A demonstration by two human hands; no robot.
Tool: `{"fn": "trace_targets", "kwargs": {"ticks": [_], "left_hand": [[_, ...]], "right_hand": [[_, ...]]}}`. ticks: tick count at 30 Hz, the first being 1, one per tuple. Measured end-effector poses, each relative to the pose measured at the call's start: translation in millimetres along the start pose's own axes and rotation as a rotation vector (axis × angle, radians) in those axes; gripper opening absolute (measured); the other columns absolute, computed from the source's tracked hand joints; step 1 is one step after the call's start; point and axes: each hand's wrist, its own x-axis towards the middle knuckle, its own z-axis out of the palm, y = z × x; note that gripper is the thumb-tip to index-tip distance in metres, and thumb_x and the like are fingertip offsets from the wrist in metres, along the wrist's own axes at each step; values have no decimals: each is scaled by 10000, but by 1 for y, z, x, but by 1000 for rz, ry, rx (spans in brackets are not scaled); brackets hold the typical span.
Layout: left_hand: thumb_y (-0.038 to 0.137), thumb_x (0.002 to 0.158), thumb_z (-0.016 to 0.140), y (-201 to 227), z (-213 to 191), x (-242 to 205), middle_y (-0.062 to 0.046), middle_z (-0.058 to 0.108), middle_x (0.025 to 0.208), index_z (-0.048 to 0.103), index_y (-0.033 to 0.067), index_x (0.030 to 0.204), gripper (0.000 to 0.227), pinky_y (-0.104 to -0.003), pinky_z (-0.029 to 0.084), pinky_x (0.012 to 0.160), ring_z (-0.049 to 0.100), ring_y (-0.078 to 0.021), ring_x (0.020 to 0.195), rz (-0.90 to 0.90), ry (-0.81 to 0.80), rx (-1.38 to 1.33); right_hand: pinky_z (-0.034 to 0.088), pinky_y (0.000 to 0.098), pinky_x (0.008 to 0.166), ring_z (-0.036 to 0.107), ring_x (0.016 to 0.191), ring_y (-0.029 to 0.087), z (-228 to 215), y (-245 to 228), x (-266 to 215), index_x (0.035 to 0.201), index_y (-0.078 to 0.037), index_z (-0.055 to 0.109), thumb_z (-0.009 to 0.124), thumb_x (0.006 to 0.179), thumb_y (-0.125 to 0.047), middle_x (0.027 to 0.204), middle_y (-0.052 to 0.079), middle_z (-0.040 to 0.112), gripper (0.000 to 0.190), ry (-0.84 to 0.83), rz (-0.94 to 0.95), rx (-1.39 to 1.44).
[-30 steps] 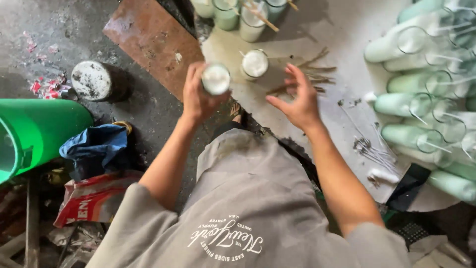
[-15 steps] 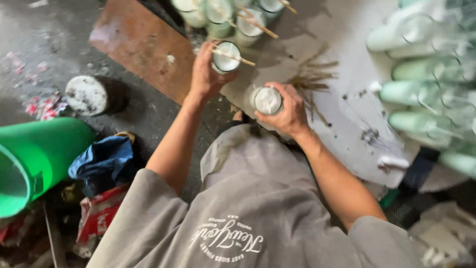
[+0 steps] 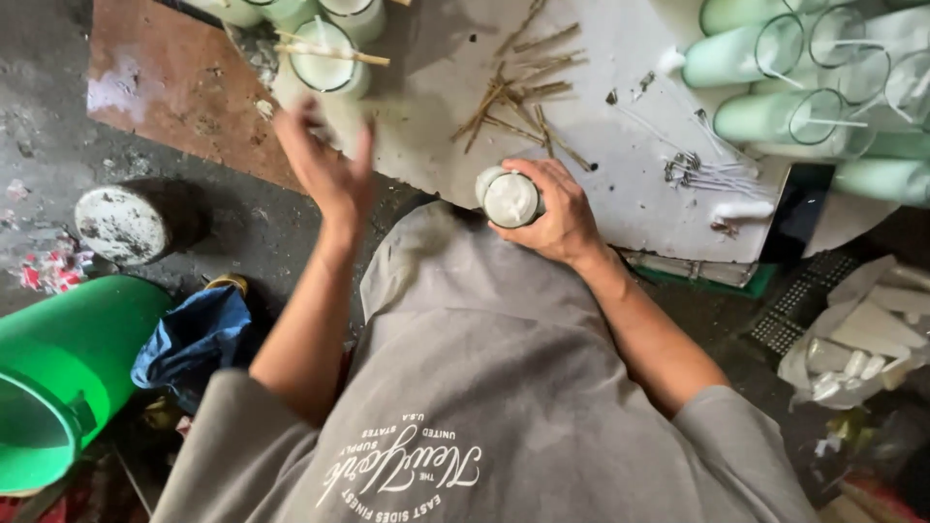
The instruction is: Inserting cotton wicks into glass jars filled with wax to complete the candle-making process.
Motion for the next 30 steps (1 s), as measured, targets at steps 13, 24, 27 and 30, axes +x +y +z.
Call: {"fn": "trace_targets", "kwargs": {"ticks": [13, 24, 27, 30], "left_hand": [[57, 864, 826, 95, 29, -62, 0, 735, 824, 776, 169, 1038, 213, -296, 612, 682, 738, -163, 718, 50, -729, -387], [27, 955, 775, 117, 32, -50, -64, 778, 992, 738, 30, 1060, 111, -272, 632, 712, 741, -158, 779, 212, -723, -349], [37, 947, 795, 119, 28, -50, -78, 778, 963, 740, 37, 1063, 129, -266, 640, 712, 742, -161, 764, 188, -709, -334], [50, 951, 795, 120, 22, -50, -53, 777, 940, 744, 57, 1053, 114, -261, 617, 715, 721, -147, 747, 174, -680, -323]], "right_hand": [[474, 614, 1059, 603, 1193, 474, -21, 61, -31, 1407, -20, 597, 951, 699, -379, 1298, 273, 636, 869, -107, 88, 146], [571, 334, 773, 640, 990, 218, -52, 73, -30, 1320, -38, 657, 829, 927, -193, 1227, 125, 668, 456, -43, 317, 0], [589, 348, 718, 670, 944, 229, -46, 84, -18, 1269, -42, 680, 773, 969, -238, 1208, 137, 695, 371, -30, 324, -98], [547, 383, 751, 653, 787, 215, -36, 102, -5, 1126, -49, 766, 710, 992, -166, 1092, 117, 729, 186, 91, 132, -177]]}}
